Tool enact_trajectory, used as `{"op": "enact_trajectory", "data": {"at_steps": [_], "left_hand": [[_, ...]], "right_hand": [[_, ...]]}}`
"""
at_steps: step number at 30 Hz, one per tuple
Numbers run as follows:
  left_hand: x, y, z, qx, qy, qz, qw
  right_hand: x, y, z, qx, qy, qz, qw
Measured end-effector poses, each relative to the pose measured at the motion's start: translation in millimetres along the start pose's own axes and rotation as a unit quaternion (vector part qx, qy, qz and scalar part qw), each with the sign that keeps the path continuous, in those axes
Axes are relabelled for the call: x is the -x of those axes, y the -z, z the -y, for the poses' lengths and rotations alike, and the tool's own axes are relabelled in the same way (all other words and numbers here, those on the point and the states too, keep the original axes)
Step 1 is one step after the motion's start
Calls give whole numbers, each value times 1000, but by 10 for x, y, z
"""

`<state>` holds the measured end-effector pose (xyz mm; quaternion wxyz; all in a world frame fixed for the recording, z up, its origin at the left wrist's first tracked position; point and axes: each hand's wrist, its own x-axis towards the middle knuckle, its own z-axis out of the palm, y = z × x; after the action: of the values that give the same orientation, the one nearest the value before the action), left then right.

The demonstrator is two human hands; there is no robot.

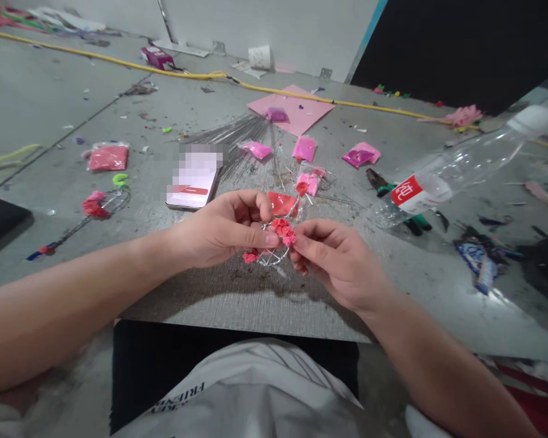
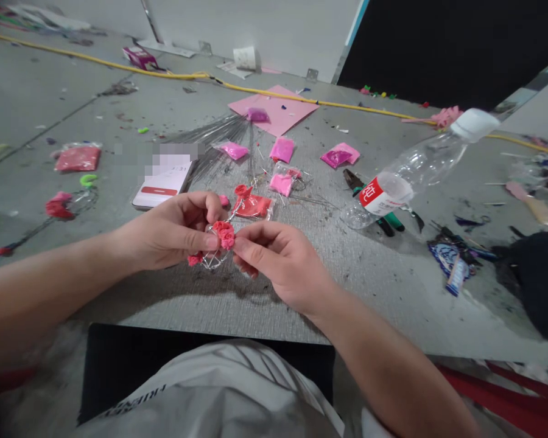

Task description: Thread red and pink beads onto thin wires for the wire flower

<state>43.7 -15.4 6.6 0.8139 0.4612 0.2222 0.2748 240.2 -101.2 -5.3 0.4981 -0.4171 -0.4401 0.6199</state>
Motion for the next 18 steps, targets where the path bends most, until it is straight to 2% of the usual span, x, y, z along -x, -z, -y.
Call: {"op": "enact_trajectory", "data": {"at_steps": [7,10,12,15,18], "left_hand": [[-1,13,9,-9,-11,-18,1000],[-9,24,25,-10,-17,-36,999],[-14,22,31,-16,-24,-51,998],[-22,7,31,-23,-27,-65,997],[-30,-6,30,-28,-24,-64,997]], "right_hand": [[-12,14,-4,10,10,-26,1000],[14,-9,-9,72,56,-55,994],[40,-25,-9,165,119,-87,975],[71,-36,-10,297,229,-116,920],[79,-38,-12,333,273,-112,896]]}}
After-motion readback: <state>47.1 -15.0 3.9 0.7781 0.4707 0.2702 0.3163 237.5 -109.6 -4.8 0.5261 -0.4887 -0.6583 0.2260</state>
